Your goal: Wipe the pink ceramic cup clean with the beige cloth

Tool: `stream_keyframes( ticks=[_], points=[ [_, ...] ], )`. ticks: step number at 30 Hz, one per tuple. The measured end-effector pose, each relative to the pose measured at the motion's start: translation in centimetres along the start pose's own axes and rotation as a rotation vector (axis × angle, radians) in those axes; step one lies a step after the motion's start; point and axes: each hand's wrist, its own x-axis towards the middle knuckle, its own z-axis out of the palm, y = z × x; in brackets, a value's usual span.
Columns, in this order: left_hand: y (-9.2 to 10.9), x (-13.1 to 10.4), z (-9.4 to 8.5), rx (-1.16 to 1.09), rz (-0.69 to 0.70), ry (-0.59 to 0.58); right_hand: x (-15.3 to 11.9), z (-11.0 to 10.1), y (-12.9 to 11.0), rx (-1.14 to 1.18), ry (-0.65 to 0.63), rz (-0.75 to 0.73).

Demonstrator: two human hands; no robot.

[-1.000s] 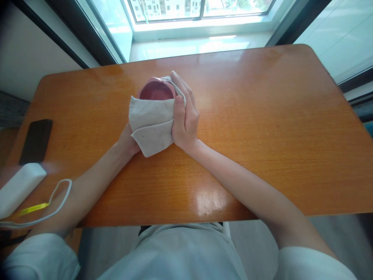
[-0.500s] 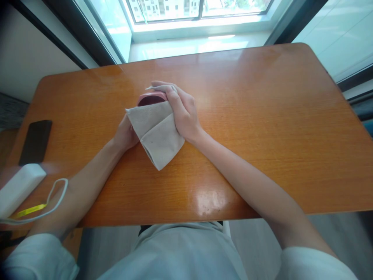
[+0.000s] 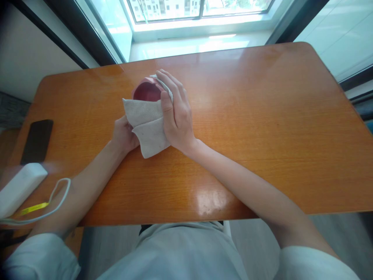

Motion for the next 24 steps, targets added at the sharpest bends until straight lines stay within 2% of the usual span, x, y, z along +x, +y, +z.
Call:
stream_keyframes(
  ticks=[1,3,5,8,11,15,19,22,24],
  points=[
    [0.0,-0.2,0.2,-0.072,-0.022,0.008,-0.2,0.1,0.3,0.033,0.037,-0.024],
    [0.0,-0.5,0.4,-0.075,0.002,-0.028,-0.2,0.0,0.8,0.075,0.088,-0.038],
    [-0.1,-0.6,0.4,-0.057,-0.008,-0.106,0.5,-0.7,1.1,0.098,0.065,-0.004],
    [-0.2,-0.7,0.4,0.011,-0.063,-0.287,2.8,-2.3,1.2,0.168,-0.087,0.077],
    [-0.1,-0.8,0.5,0.06,-0.091,-0.372,5.1,-3.9,1.3,0.203,-0.319,0.137],
    [0.0,-0.8,0.4,0.055,-0.133,-0.398,6.6,-5.0,0.7,0.23,-0.466,0.161],
    [-0.6,-0.3,0.0,0.009,-0.12,-0.334,6.7,-5.4,-0.5,0.232,-0.558,0.232],
    [-0.9,0.0,0.3,-0.012,-0.087,-0.305,6.3,-5.3,-1.0,0.196,-0.626,0.174],
    [-0.8,0.1,0.8,-0.031,-0.064,-0.26,5.6,-4.7,-1.2,0.142,-0.578,0.108]
  ],
)
